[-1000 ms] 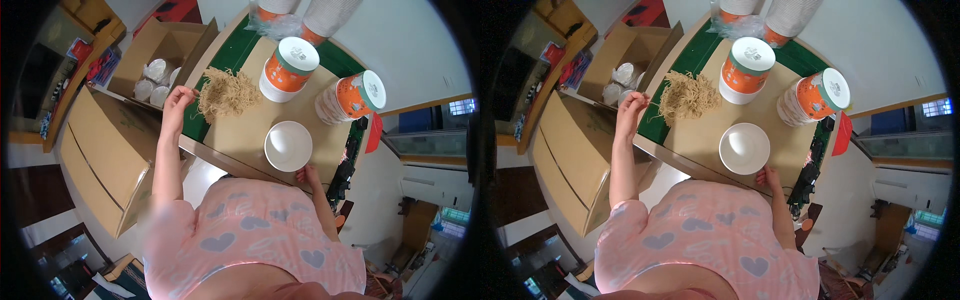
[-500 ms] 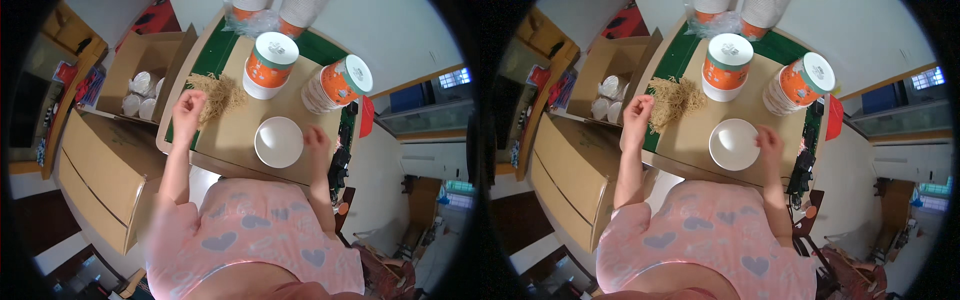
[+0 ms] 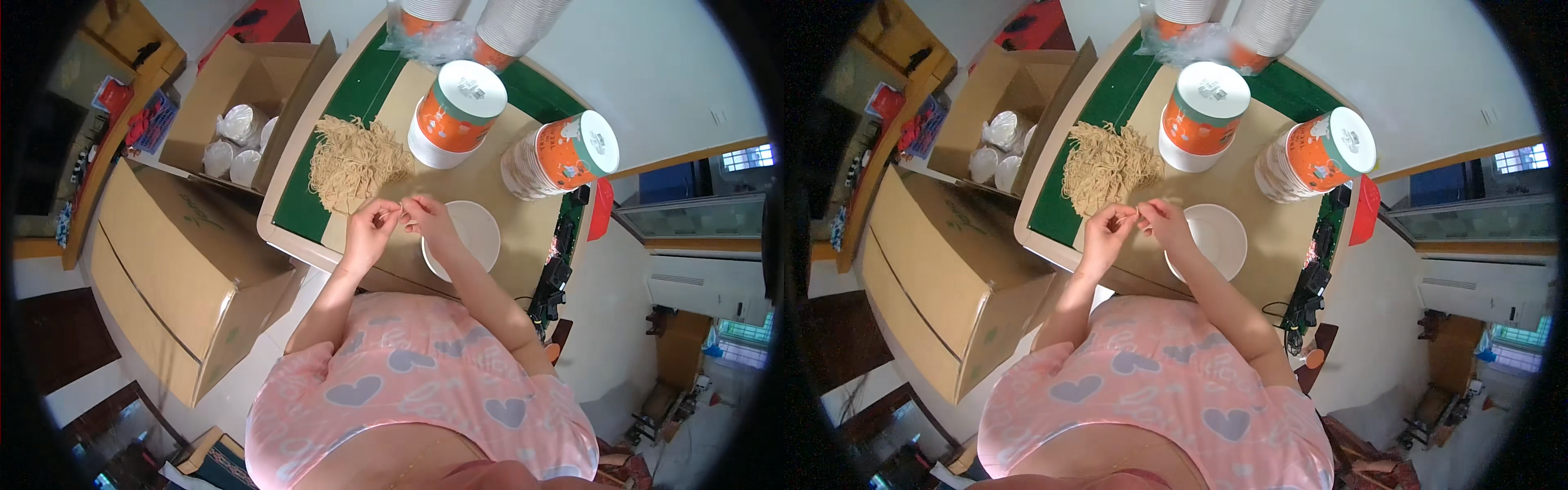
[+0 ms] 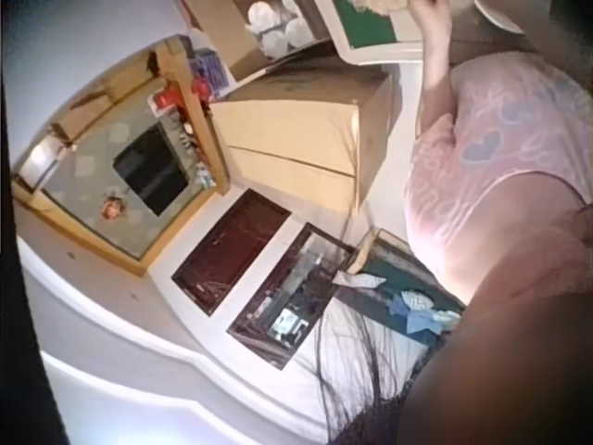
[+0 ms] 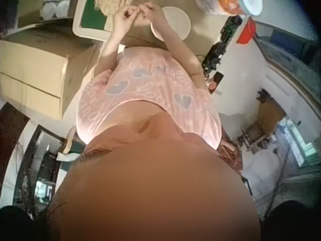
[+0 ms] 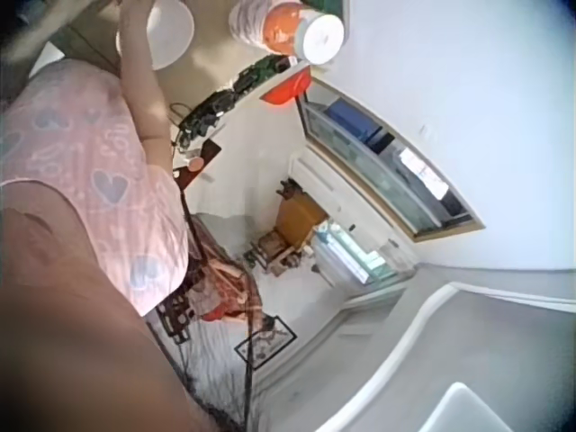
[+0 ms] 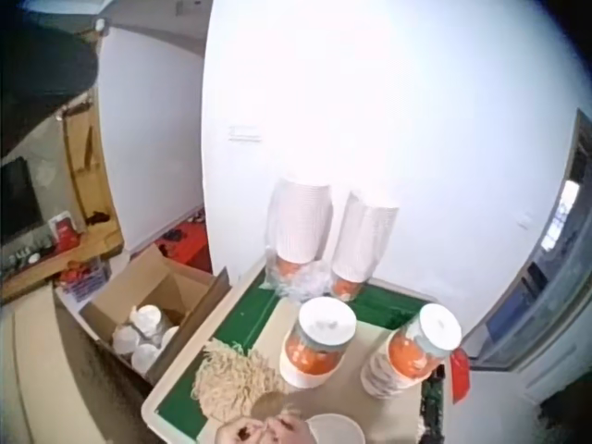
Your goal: Sorting and preparing paper food bowls and lids for packaging into boxes.
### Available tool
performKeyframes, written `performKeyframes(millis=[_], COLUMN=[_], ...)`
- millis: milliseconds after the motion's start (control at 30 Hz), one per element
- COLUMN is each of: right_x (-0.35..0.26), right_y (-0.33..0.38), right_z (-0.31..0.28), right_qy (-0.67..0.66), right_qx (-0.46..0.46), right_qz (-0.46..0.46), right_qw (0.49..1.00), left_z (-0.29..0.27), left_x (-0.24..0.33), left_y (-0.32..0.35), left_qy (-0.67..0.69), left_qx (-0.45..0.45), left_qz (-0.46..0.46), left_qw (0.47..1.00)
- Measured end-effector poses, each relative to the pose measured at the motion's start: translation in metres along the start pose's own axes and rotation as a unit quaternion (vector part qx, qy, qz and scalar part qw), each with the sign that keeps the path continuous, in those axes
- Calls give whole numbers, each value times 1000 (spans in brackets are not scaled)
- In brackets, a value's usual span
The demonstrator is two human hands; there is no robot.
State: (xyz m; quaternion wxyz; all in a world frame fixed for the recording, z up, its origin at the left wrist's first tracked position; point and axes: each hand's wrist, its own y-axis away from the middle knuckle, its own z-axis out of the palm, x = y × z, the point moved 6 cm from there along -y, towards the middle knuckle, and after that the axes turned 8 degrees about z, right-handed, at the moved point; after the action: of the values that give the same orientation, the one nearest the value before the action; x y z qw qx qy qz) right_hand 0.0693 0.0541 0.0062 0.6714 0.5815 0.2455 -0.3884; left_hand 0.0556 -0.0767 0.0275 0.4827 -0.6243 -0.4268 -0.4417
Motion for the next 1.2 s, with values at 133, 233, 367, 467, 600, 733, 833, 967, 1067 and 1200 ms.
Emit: performKeyframes(millis=[133, 233, 367, 467, 600, 733, 833, 967, 1067, 1200], right_x=[-10, -25, -66, -108, -141, -164, -166, -152, -132, -72], right_y=[-4, -10, 12, 41, 95, 166, 217, 257, 247, 177], right_z=[6, -1, -12, -30, -62, -96, -137, -153, -161, -147], right_qy=[60, 22, -155, -264, -249, -216, -161, -135, -46, 40], right_qx=[-14, -15, 13, 16, 51, 146, 240, 416, 427, 331], right_qz=[-19, -121, -154, -185, -240, -378, -480, -516, -451, -265], right_qw=[998, 992, 976, 946, 937, 888, 828, 736, 782, 905], left_z=[-1, -2, -25, -48, -74, -86, -63, 36, 75, 73], left_x=[2, 3, -8, -23, -48, -56, -54, -19, -16, -20], left_y=[-5, -11, -25, -36, -50, -54, -46, -10, -2, -21], left_qy=[-42, -79, -152, -290, -363, -381, -288, -211, -275, -386], left_qx=[-1, -10, -15, -30, -35, -18, -41, -156, -217, -266], left_qz=[-1, 12, 60, 65, 82, 50, 12, 54, 55, 76], left_qw=[999, 997, 986, 954, 927, 923, 957, 964, 935, 880])
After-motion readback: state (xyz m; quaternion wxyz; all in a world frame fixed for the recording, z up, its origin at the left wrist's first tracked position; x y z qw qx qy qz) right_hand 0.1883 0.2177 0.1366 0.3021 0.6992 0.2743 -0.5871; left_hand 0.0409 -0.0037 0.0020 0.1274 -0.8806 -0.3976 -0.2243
